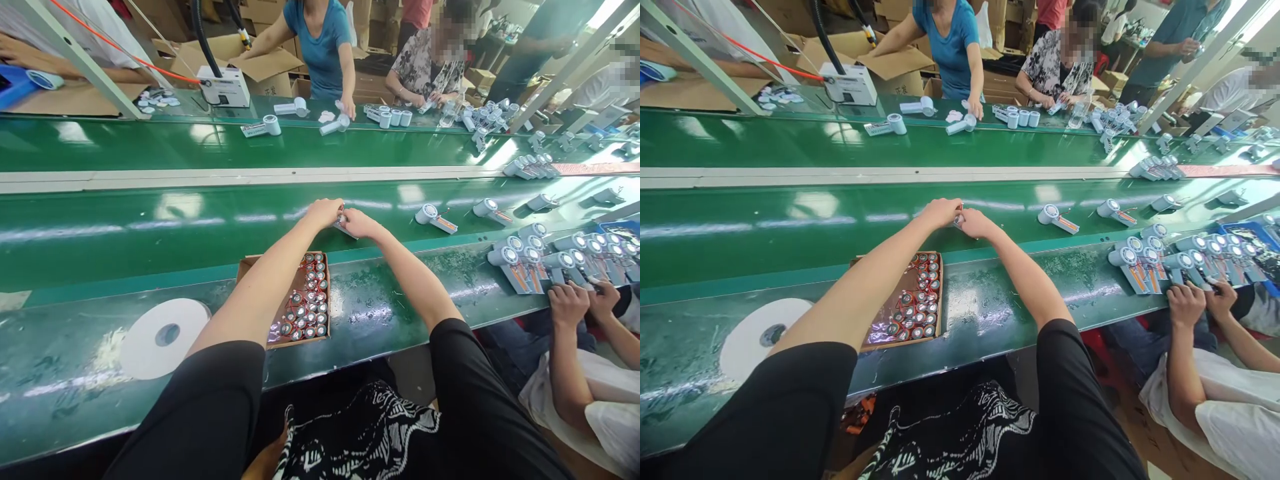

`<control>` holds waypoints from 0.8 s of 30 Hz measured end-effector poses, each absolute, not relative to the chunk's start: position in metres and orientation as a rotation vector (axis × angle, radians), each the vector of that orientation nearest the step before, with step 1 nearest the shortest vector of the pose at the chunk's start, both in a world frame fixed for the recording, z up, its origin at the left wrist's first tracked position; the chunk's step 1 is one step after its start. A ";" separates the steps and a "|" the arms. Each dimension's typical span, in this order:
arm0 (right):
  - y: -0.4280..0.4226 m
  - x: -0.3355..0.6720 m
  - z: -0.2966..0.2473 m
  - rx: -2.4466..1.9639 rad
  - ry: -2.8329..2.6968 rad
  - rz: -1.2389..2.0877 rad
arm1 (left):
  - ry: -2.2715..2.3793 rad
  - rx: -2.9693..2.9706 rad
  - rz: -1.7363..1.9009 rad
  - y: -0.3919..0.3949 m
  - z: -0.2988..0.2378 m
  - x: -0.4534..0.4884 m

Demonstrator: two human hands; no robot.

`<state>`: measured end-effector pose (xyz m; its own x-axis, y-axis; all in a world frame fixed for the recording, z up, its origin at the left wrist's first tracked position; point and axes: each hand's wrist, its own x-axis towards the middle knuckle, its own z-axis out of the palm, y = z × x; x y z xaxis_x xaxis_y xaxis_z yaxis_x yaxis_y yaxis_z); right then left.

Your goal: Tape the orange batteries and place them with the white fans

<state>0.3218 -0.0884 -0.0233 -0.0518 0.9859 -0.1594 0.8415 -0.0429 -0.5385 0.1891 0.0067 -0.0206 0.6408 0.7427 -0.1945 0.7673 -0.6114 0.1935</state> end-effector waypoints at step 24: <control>-0.101 0.349 -0.035 -2.120 -1.486 0.668 | 1.054 2.658 -0.108 -0.010 -0.011 0.213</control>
